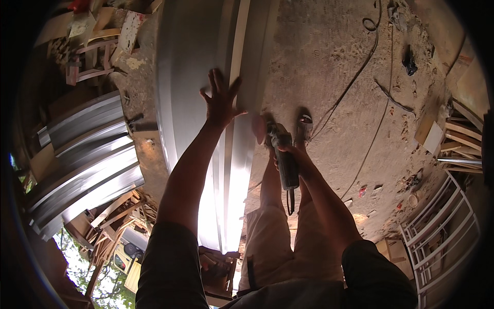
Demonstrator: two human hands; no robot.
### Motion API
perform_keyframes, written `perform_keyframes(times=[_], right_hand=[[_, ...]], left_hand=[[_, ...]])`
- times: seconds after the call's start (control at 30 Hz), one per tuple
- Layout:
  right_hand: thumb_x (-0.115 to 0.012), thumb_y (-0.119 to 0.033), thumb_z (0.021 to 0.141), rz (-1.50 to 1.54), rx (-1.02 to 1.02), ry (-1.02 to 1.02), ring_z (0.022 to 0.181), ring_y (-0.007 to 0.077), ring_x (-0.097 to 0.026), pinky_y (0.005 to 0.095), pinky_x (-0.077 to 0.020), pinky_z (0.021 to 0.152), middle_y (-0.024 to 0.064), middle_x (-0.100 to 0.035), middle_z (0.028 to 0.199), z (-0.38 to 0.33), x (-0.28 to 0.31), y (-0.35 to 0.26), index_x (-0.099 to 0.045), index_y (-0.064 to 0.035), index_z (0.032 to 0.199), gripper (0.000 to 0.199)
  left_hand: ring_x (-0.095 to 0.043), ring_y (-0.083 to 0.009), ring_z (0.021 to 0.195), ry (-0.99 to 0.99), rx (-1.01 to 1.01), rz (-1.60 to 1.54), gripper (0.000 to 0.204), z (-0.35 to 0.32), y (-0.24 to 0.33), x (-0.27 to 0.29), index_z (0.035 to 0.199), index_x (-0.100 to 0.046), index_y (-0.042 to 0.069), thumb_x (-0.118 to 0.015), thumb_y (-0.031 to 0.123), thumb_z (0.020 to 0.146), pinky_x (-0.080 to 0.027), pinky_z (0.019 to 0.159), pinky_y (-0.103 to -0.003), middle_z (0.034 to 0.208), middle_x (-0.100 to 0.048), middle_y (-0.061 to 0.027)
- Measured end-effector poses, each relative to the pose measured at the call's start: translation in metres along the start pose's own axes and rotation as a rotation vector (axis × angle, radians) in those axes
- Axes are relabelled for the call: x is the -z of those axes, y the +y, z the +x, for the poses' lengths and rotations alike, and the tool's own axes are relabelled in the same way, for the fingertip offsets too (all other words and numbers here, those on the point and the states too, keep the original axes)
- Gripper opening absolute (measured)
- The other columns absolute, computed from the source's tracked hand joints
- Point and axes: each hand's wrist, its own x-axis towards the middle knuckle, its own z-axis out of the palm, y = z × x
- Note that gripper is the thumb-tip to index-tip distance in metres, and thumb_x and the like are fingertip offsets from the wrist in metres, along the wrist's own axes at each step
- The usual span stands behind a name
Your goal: The person uses a handheld grinder to sand the edges and surfaces of corrugated metal sheets in an outdoor workshop, moving the tool along the metal while holding the sheets by hand.
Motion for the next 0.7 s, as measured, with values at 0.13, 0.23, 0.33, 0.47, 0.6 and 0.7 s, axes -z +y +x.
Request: perform_keyframes(times=[0.13,0.23,0.33,0.47,0.6,0.7], right_hand=[[-0.080,-0.035,0.086,0.033,-0.061,-0.025,0.076,0.0250,-0.072,0.0391,-0.0633,0.070,0.0131,-0.067,0.090,0.005,0.010,0.009,-0.059,-0.0021,0.114,0.048],[-0.081,-0.036,0.084,0.036,-0.012,-0.036,0.075,0.0252,-0.072,0.0396,-0.0634,0.069,0.0130,-0.067,0.089,-0.007,0.003,0.018,-0.059,-0.0020,0.113,0.049],[-0.082,-0.037,0.083,0.070,-0.106,-0.082,0.071,0.0251,-0.072,0.0389,-0.0632,0.067,0.0130,-0.068,0.087,0.018,0.027,0.041,-0.060,-0.0010,0.110,0.050],[-0.080,-0.037,0.084,0.057,-0.139,-0.086,0.070,0.0244,-0.071,0.0377,-0.0629,0.066,0.0124,-0.069,0.084,0.019,0.036,0.063,-0.062,-0.0005,0.107,0.047],[-0.078,-0.037,0.087,0.047,-0.166,-0.113,0.074,0.0238,-0.072,0.0368,-0.0631,0.071,0.0116,-0.070,0.086,0.017,0.046,0.080,-0.064,-0.0017,0.105,0.042],[-0.079,-0.038,0.086,0.060,-0.209,-0.134,0.075,0.0245,-0.072,0.0373,-0.0632,0.072,0.0127,-0.071,0.087,0.016,0.043,0.086,-0.065,-0.0018,0.105,0.043]], left_hand=[[0.004,-0.0483,0.158,0.001,0.004,-0.022,0.127,0.003,0.004,-0.001,0.165,-0.021,0.038,-0.086,0.070,0.061,-0.029,0.103,-0.084,0.169,0.004,-0.0327],[0.001,-0.0518,0.157,-0.002,-0.003,0.045,0.127,0.000,0.001,-0.003,0.165,-0.016,0.037,-0.079,0.079,0.063,-0.032,0.101,-0.085,0.168,0.001,-0.0347],[0.001,-0.0516,0.157,0.038,-0.023,0.020,0.128,0.003,0.003,-0.004,0.165,-0.016,0.037,-0.080,0.078,0.062,-0.034,0.100,-0.084,0.168,0.002,-0.0348],[0.003,-0.0513,0.157,0.061,-0.029,0.029,0.127,0.002,0.001,-0.008,0.165,-0.018,0.037,-0.082,0.076,0.062,-0.036,0.099,-0.083,0.168,0.002,-0.0346],[0.002,-0.0493,0.158,0.082,-0.038,-0.035,0.127,0.002,0.005,-0.009,0.164,-0.020,0.038,-0.085,0.073,0.061,-0.033,0.100,-0.084,0.168,0.002,-0.0344],[0.003,-0.0478,0.158,0.085,-0.026,-0.058,0.127,0.002,0.002,-0.008,0.164,-0.022,0.038,-0.087,0.070,0.060,-0.031,0.100,-0.085,0.168,0.002,-0.0336]])
